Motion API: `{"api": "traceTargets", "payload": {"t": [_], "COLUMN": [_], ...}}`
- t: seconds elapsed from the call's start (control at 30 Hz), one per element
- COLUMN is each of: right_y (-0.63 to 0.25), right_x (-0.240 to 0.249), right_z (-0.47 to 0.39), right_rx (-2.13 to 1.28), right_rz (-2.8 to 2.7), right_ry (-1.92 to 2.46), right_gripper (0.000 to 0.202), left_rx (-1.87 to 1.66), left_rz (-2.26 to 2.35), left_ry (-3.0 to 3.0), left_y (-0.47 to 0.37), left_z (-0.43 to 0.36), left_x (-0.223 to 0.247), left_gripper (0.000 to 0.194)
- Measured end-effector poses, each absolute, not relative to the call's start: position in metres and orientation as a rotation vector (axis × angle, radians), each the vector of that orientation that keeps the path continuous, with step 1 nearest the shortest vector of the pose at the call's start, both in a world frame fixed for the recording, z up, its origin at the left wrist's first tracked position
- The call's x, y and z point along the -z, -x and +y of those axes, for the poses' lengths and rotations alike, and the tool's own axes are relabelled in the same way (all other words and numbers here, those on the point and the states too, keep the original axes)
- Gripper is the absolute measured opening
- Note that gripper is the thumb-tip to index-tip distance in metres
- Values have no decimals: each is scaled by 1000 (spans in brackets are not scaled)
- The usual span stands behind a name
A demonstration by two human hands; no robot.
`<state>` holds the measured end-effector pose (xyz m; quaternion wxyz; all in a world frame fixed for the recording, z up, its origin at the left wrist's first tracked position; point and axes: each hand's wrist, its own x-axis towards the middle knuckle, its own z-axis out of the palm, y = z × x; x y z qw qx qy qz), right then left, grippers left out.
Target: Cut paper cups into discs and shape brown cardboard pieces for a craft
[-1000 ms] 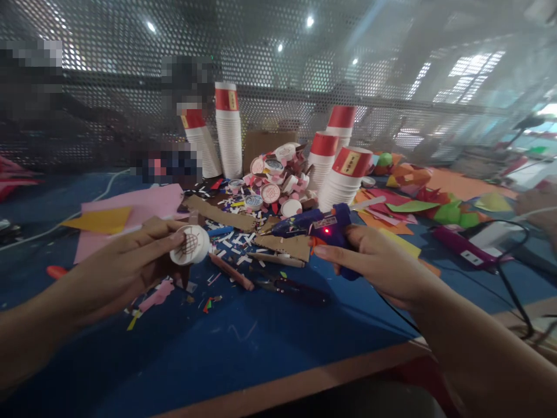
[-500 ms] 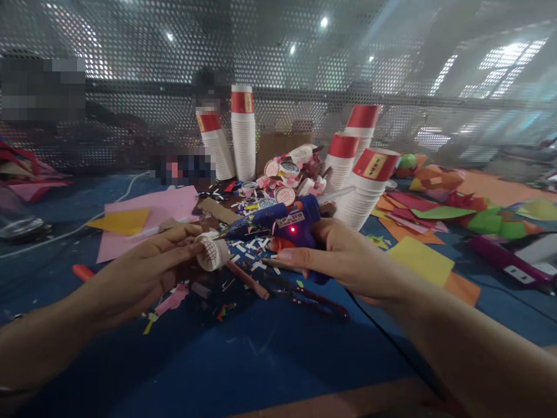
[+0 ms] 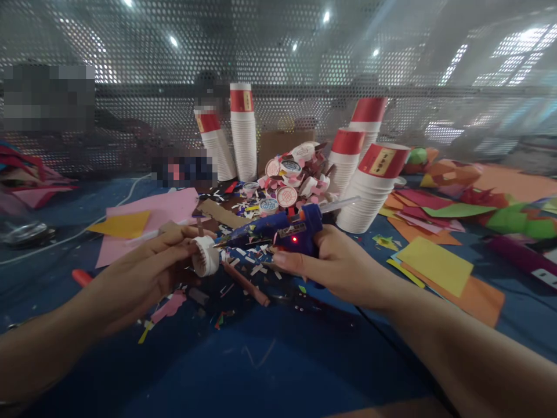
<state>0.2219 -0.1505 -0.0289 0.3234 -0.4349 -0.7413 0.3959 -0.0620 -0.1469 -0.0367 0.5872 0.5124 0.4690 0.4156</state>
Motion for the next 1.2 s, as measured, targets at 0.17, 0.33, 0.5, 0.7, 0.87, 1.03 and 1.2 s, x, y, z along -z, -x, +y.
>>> {"api": "traceTargets", "payload": {"t": [0.17,0.33,0.5,0.7,0.87,1.03,1.2], "right_y": [-221,-225,-226,-228,-229,-231,-231], "right_x": [28,37,40,40,42,43,41], "right_z": [-150,-148,-148,-148,-147,-146,-147], "right_rx": [-1072,-1096,-1081,-1027,-1008,-951,-934], "right_rz": [-1922,-1886,-1890,-1922,-1920,-1954,-1960], "right_ry": [1095,1092,1062,1089,1109,1124,1141], "right_gripper": [27,30,17,19,22,24,25], "left_rx": [-927,-906,-896,-878,-860,-867,-859], "left_rz": [1101,1094,1114,1134,1139,1153,1166], "left_ry": [-1218,-1264,-1276,-1269,-1290,-1303,-1318], "left_y": [63,63,64,62,62,62,63], "left_z": [-144,-144,-143,-143,-143,-143,-143], "left_x": [41,44,46,46,45,46,47], "left_gripper": [21,26,30,29,29,27,27]}}
